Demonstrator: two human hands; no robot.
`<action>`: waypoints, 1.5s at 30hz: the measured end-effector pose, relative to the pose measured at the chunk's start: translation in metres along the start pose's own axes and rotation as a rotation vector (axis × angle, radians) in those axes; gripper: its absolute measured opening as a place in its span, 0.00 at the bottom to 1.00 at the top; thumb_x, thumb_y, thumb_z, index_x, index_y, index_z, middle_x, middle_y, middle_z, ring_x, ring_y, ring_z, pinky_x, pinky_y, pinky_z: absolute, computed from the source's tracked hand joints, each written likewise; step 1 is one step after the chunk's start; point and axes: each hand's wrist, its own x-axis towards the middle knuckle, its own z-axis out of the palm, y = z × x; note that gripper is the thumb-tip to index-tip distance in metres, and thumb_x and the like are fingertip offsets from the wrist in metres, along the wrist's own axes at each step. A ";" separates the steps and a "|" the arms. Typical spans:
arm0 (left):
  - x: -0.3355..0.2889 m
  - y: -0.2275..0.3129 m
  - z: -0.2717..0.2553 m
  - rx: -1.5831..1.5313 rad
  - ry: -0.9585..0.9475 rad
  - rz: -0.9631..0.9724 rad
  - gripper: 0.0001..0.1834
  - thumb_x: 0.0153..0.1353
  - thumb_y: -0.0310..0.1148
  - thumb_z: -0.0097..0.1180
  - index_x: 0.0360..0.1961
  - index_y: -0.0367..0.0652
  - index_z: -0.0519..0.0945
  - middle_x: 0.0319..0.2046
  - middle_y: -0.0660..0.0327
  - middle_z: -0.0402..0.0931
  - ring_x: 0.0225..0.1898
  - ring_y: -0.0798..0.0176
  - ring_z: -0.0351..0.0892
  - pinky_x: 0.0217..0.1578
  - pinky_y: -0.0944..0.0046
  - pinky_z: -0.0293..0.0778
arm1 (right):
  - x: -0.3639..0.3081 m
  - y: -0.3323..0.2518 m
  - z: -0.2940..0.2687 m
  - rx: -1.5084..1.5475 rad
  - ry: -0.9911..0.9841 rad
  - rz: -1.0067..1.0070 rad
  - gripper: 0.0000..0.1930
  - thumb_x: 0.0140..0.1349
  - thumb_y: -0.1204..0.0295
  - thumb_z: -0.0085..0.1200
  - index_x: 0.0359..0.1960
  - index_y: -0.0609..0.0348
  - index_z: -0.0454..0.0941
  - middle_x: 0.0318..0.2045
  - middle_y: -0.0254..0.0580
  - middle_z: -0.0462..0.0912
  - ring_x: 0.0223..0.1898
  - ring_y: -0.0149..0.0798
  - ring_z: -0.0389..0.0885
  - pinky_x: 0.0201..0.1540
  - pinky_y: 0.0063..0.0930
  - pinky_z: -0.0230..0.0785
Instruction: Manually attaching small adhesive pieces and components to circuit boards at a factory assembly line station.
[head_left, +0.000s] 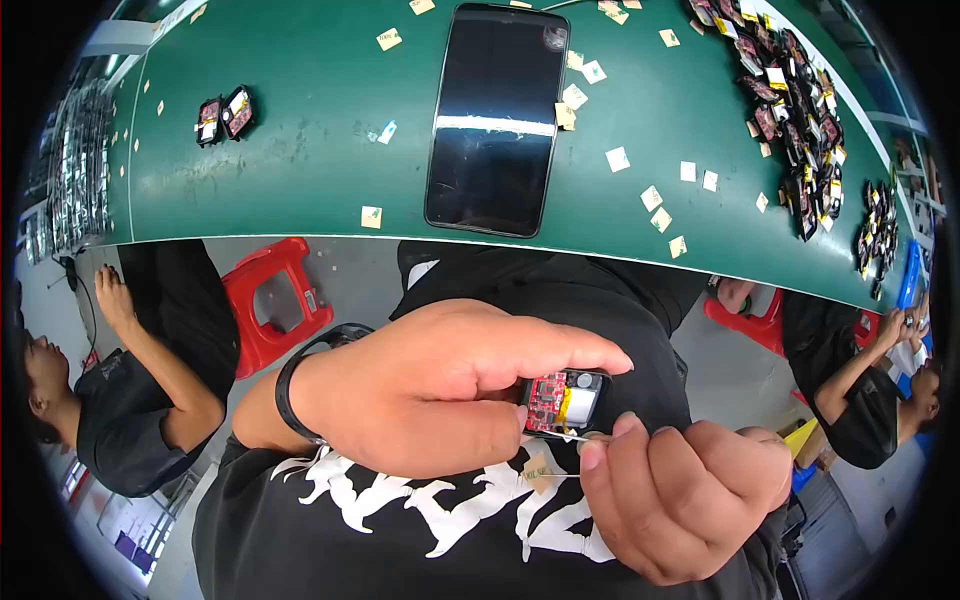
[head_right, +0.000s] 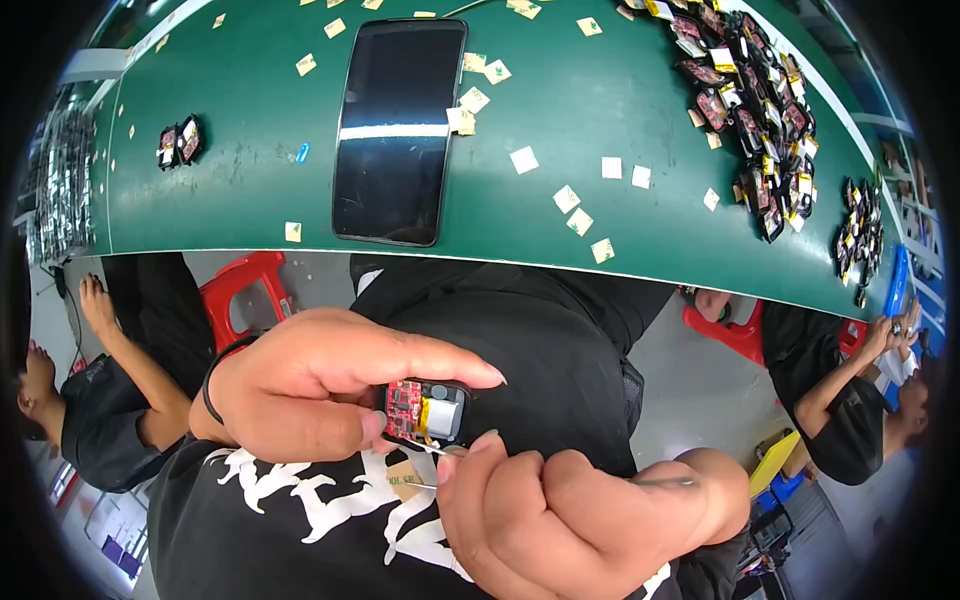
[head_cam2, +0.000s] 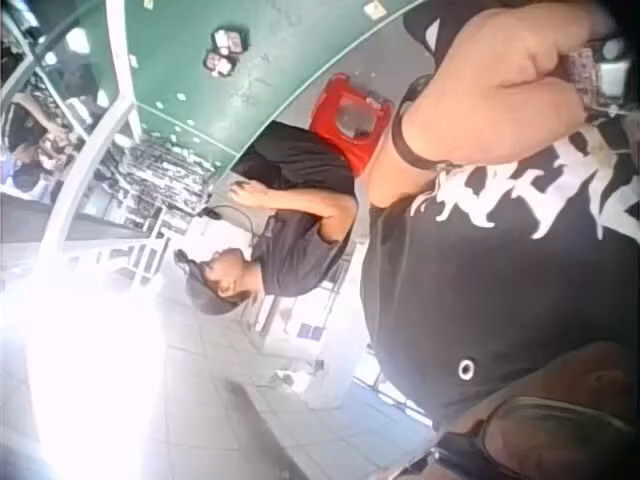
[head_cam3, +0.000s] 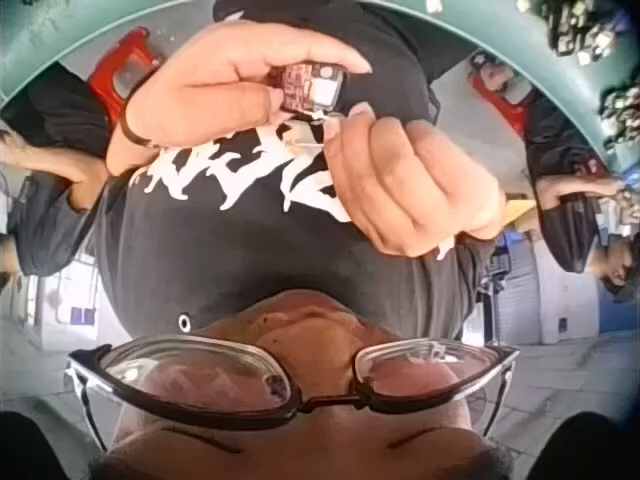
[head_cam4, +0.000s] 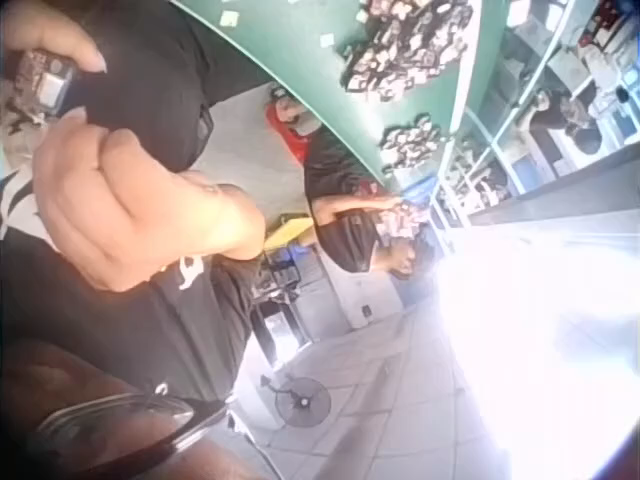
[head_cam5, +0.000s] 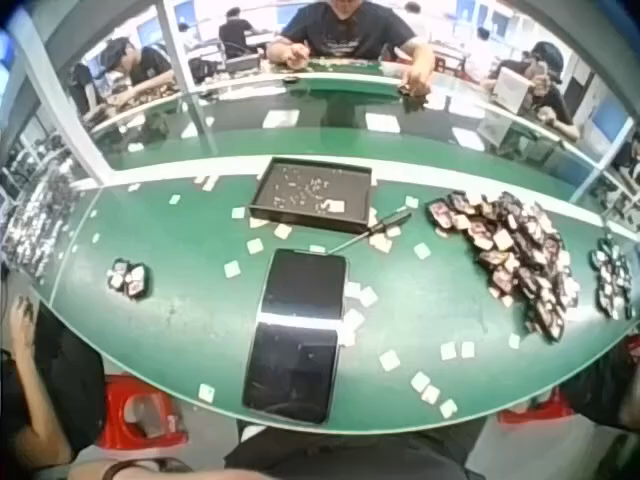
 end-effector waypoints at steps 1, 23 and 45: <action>0.000 -0.002 0.001 -0.001 0.009 0.022 0.34 0.55 0.19 0.49 0.67 0.26 0.69 0.36 0.58 0.83 0.29 0.70 0.80 0.32 0.70 0.72 | 0.006 -0.002 -0.004 0.016 -0.055 0.047 0.10 0.42 0.75 0.61 0.29 0.61 0.85 0.25 0.39 0.83 0.28 0.33 0.74 0.22 0.23 0.58; 0.003 0.008 -0.001 0.035 0.018 -0.011 0.34 0.54 0.18 0.48 0.66 0.27 0.70 0.32 0.58 0.82 0.26 0.67 0.79 0.30 0.68 0.73 | 0.002 -0.002 -0.046 0.034 -0.322 0.139 0.16 0.55 0.71 0.65 0.47 0.56 0.86 0.50 0.54 0.82 0.45 0.50 0.81 0.46 0.36 0.76; 0.001 0.000 0.004 0.041 0.085 -0.007 0.32 0.56 0.19 0.49 0.66 0.30 0.71 0.33 0.59 0.82 0.28 0.67 0.82 0.32 0.68 0.75 | 0.006 -0.014 0.003 0.074 -0.058 0.350 0.14 0.38 0.77 0.63 0.32 0.65 0.85 0.26 0.43 0.82 0.25 0.35 0.75 0.18 0.23 0.59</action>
